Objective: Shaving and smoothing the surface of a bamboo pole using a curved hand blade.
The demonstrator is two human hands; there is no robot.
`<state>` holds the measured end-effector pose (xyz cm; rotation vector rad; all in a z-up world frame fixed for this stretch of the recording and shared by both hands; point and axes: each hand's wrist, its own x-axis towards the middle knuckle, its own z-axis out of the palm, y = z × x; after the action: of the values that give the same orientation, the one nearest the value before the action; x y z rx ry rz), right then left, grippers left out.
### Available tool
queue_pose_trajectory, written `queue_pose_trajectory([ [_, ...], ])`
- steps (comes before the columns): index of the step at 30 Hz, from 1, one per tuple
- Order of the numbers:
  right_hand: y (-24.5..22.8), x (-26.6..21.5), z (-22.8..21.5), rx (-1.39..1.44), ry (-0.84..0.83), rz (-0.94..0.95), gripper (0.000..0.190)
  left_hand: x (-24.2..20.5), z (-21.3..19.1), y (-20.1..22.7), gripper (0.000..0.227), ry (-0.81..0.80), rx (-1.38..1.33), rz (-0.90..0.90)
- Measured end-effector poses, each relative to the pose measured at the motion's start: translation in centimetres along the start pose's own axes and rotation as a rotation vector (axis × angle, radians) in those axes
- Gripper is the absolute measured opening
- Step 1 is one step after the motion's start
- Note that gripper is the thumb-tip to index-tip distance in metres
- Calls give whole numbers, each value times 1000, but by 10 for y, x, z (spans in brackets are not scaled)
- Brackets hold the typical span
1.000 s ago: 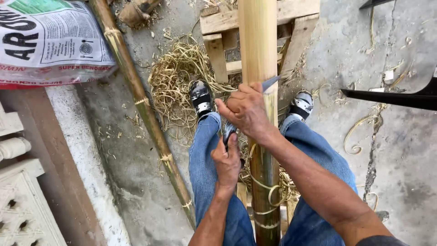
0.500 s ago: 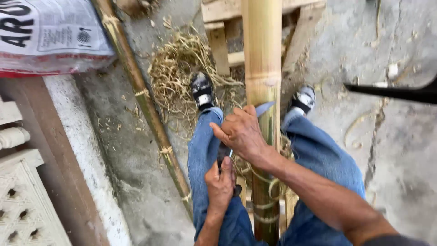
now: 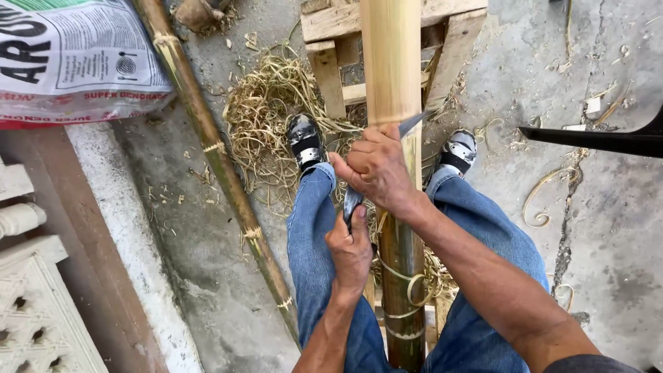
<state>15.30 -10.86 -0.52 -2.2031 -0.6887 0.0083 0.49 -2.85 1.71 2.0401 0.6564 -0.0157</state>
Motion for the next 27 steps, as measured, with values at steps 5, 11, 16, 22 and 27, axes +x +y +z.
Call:
queue_pose_trajectory([
  [5,-18,-13,9,1,-48,16,49,-27,-13,-5,38,-26,-92,-151],
  [11,-59,-58,15,41,-88,108,46,-70,-51,-21,39,-102,-145,-418],
  [16,-18,-10,4,75,6,-4,49,-28,-21,-13,40,-69,-150,-307],
  [22,10,4,-3,79,44,33,49,11,-1,4,34,7,110,68],
  [27,-2,-4,5,9,-78,53,52,0,-10,13,33,-12,37,-3],
])
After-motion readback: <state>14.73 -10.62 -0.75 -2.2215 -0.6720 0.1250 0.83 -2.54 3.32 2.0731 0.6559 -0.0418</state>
